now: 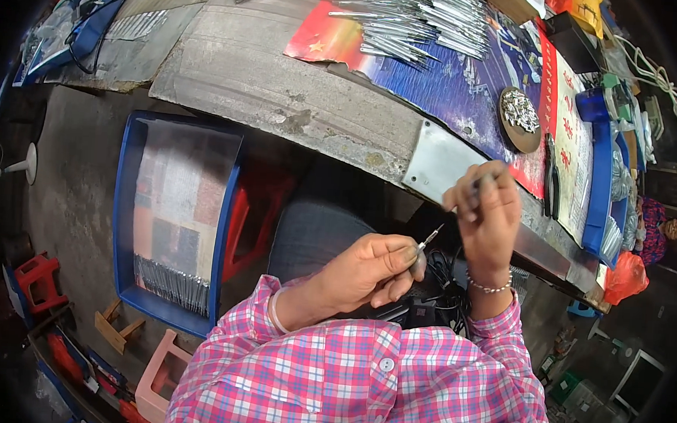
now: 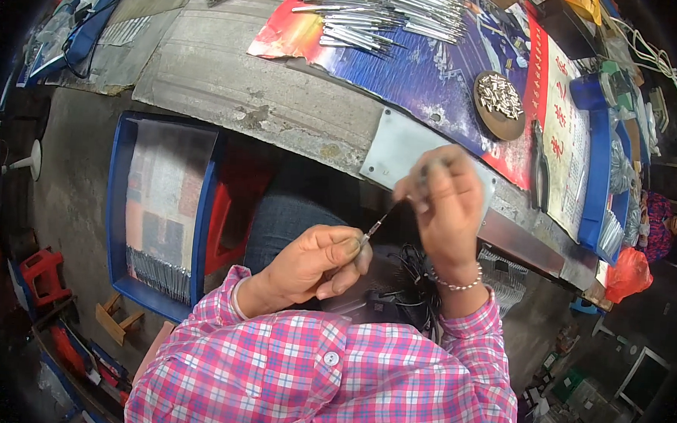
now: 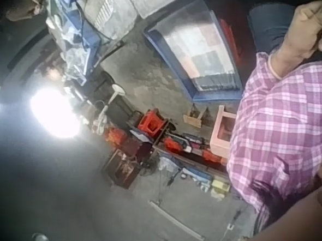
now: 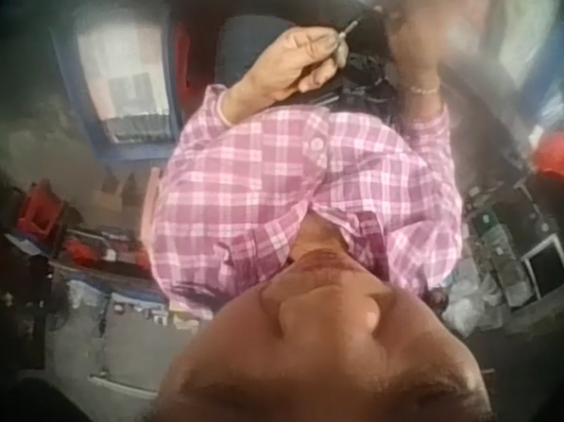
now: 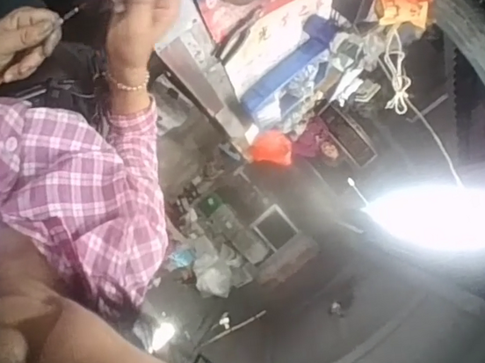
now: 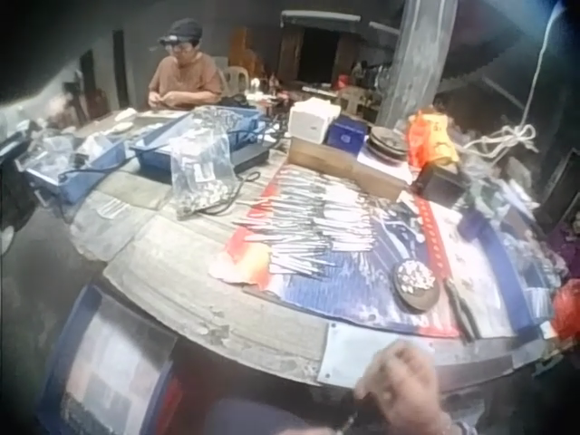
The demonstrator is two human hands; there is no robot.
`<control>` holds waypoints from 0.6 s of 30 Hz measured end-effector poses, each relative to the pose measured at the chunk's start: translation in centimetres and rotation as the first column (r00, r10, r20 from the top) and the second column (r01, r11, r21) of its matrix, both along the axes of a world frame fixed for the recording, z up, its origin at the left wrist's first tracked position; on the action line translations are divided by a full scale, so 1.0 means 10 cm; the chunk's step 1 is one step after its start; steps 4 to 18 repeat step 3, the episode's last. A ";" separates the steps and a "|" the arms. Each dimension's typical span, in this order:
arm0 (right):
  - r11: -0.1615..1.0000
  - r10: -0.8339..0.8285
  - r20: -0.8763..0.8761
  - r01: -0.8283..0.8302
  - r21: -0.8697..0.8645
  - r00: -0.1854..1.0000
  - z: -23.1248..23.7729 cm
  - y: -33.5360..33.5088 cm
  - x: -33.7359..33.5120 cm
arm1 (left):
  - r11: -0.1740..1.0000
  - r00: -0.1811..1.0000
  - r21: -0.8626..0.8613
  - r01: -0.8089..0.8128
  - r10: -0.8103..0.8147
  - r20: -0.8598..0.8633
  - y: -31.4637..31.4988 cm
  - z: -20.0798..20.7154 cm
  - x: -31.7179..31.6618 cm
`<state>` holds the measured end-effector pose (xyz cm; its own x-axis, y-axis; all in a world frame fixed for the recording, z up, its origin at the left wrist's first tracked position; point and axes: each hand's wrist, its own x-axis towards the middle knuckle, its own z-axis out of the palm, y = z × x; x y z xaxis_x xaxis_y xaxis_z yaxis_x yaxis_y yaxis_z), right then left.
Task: The person assembles metal components by fitting small tips onto thin rods by hand, crimping them with pliers, and placing the assembled pieces into a tray.
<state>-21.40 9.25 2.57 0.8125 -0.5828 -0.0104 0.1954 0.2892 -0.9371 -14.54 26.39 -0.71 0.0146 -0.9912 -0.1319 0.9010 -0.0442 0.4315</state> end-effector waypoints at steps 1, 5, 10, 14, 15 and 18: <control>0.998 -0.059 0.020 0.058 0.019 0.998 0.00 -0.07 0.00 | 1.000 1.000 0.002 0.001 -0.001 0.000 0.01 -0.01 0.00; 0.999 0.027 -0.105 -0.023 0.042 0.994 0.03 -0.08 -0.06 | 0.998 0.996 0.033 -0.060 0.062 -0.059 0.02 -0.05 0.03; 0.999 0.027 -0.105 -0.023 0.042 0.994 0.03 -0.08 -0.06 | 0.998 0.996 0.033 -0.060 0.062 -0.059 0.02 -0.05 0.03; 0.999 0.027 -0.105 -0.023 0.042 0.994 0.03 -0.08 -0.06 | 0.998 0.996 0.033 -0.060 0.062 -0.059 0.02 -0.05 0.03; 0.999 0.027 -0.105 -0.023 0.042 0.994 0.03 -0.08 -0.06 | 0.998 0.996 0.033 -0.060 0.062 -0.059 0.02 -0.05 0.03; 0.999 0.027 -0.105 -0.023 0.042 0.994 0.03 -0.08 -0.06 | 0.998 0.996 0.033 -0.060 0.062 -0.059 0.02 -0.05 0.03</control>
